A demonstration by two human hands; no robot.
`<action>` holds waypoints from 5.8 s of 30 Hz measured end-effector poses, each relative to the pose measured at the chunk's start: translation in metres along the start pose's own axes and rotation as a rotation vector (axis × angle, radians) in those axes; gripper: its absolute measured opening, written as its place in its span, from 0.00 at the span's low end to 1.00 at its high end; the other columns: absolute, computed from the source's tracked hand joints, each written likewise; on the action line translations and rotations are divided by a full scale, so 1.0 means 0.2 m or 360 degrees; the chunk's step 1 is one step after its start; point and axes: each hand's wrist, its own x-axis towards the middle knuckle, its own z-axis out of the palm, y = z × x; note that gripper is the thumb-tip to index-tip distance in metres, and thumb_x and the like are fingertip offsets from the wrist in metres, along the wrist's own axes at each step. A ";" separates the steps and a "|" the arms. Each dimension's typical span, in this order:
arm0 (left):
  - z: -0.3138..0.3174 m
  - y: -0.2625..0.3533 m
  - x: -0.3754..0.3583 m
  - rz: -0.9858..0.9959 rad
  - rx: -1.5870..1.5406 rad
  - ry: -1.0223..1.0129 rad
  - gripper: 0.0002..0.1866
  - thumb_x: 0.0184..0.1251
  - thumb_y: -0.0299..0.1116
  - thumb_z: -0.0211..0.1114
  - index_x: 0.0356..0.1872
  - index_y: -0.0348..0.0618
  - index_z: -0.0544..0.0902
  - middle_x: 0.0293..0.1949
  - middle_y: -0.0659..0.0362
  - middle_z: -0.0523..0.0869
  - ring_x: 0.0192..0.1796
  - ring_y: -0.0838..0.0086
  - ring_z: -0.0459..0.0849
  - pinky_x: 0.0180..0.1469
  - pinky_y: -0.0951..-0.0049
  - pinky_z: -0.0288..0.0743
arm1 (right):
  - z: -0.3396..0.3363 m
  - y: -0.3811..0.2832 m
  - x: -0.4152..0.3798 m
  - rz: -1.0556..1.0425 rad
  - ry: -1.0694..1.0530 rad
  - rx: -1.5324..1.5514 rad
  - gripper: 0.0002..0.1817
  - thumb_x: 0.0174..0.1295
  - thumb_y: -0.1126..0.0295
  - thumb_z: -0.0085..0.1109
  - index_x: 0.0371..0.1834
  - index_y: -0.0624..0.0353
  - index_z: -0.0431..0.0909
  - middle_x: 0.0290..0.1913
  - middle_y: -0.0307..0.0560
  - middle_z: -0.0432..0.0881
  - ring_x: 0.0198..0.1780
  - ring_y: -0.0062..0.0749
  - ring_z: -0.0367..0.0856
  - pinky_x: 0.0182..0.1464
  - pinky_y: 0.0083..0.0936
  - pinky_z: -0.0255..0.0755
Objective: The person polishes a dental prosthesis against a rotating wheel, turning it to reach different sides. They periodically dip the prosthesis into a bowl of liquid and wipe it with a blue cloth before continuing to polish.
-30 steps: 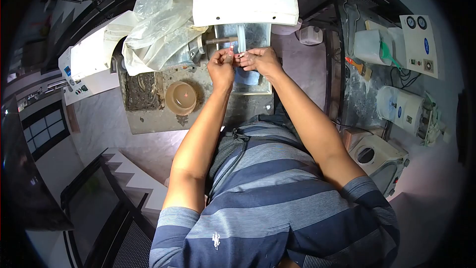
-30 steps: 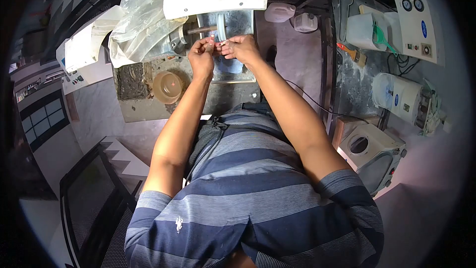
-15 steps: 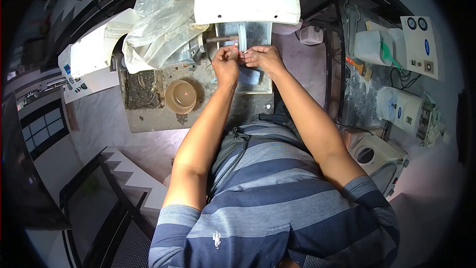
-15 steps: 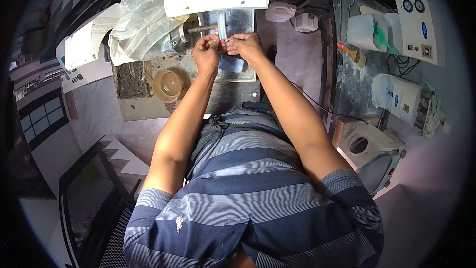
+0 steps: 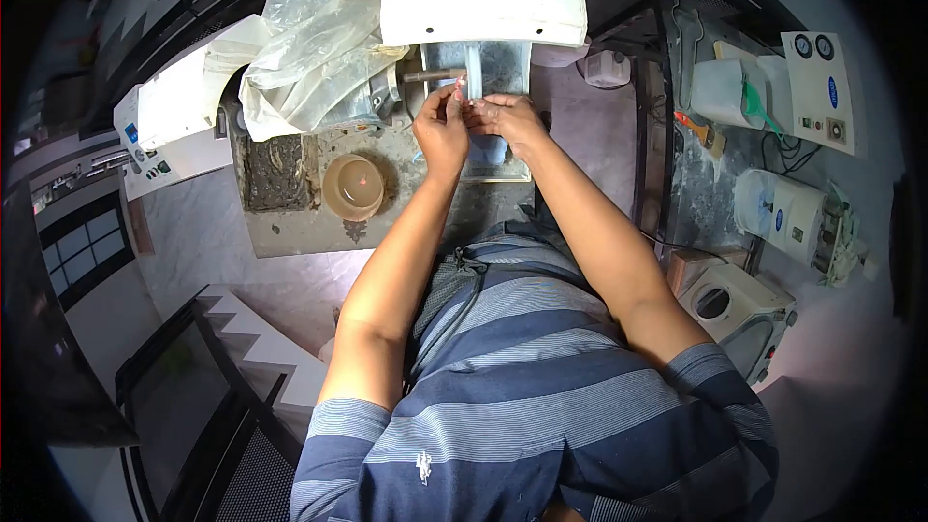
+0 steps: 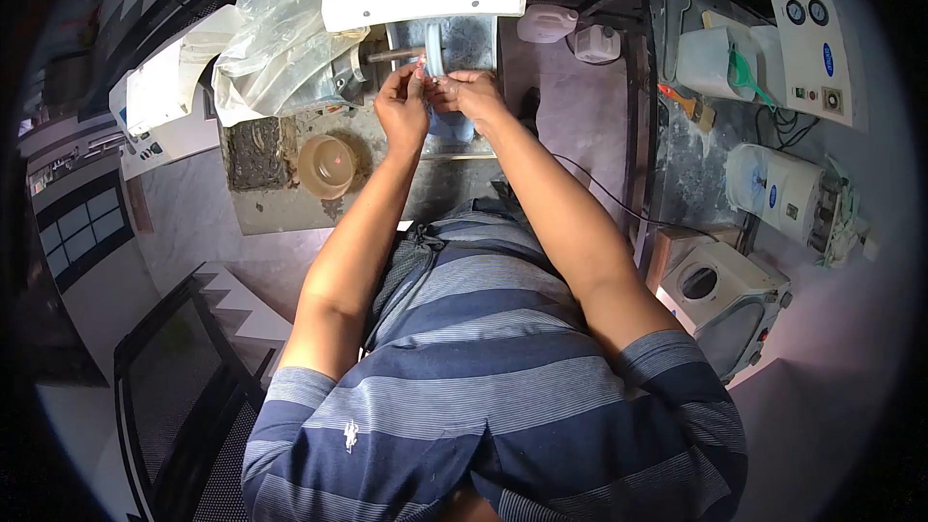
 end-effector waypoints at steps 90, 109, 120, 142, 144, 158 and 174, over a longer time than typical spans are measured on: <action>0.02 0.06 -0.01 -0.0918 -0.0910 0.0485 0.06 0.68 0.25 0.62 0.40 0.30 0.79 0.29 0.52 0.83 0.27 0.68 0.84 0.30 0.72 0.82 | -0.03 -0.05 0.02 0.0042 -0.0146 -0.0230 0.15 0.66 0.73 0.58 0.49 0.76 0.77 0.36 0.55 0.85 0.34 0.35 0.86 0.38 0.27 0.82; -0.44 0.82 -0.46 0.0208 -0.0825 -0.0166 0.08 0.66 0.19 0.62 0.44 0.29 0.83 0.44 0.46 0.85 0.43 0.65 0.86 0.47 0.67 0.84 | 0.32 -0.44 -0.86 -0.1297 -0.0401 -0.1071 0.11 0.64 0.78 0.58 0.47 0.70 0.81 0.38 0.55 0.87 0.35 0.31 0.87 0.38 0.22 0.81; -0.54 0.89 -0.56 0.0113 -0.1097 -0.0199 0.09 0.66 0.20 0.62 0.45 0.29 0.83 0.43 0.46 0.85 0.41 0.64 0.87 0.45 0.65 0.85 | 0.42 -0.49 -1.06 -0.1500 -0.0488 -0.1286 0.08 0.65 0.80 0.56 0.43 0.71 0.83 0.36 0.53 0.86 0.34 0.29 0.85 0.38 0.21 0.79; -0.47 0.75 -0.42 0.0093 -0.0739 -0.0436 0.09 0.68 0.22 0.61 0.46 0.29 0.78 0.39 0.49 0.86 0.39 0.71 0.86 0.42 0.73 0.82 | 0.27 -0.42 -0.85 -0.0825 -0.0457 -0.0904 0.11 0.69 0.73 0.55 0.47 0.69 0.82 0.39 0.47 0.86 0.36 0.26 0.85 0.37 0.20 0.80; -0.46 0.79 -0.43 0.0160 -0.0749 -0.0407 0.09 0.68 0.21 0.61 0.46 0.29 0.78 0.40 0.49 0.86 0.39 0.71 0.86 0.42 0.72 0.82 | 0.29 -0.46 -0.87 -0.0799 -0.0514 -0.0857 0.11 0.69 0.73 0.54 0.47 0.69 0.82 0.40 0.48 0.86 0.37 0.26 0.85 0.37 0.20 0.80; -0.46 0.79 -0.37 0.0064 -0.0837 -0.0356 0.09 0.69 0.22 0.59 0.47 0.29 0.76 0.36 0.49 0.86 0.35 0.70 0.86 0.40 0.72 0.83 | 0.33 -0.53 -0.79 -0.0715 -0.0628 -0.0896 0.12 0.70 0.74 0.52 0.48 0.70 0.80 0.40 0.48 0.85 0.37 0.27 0.84 0.38 0.21 0.80; -0.11 0.07 -0.04 -0.0097 0.0174 -0.0156 0.06 0.68 0.26 0.63 0.35 0.34 0.76 0.25 0.57 0.84 0.26 0.78 0.84 0.29 0.76 0.79 | -0.04 0.03 0.03 0.0245 -0.0088 0.0172 0.11 0.69 0.71 0.54 0.49 0.66 0.77 0.37 0.43 0.82 0.35 0.25 0.79 0.40 0.23 0.78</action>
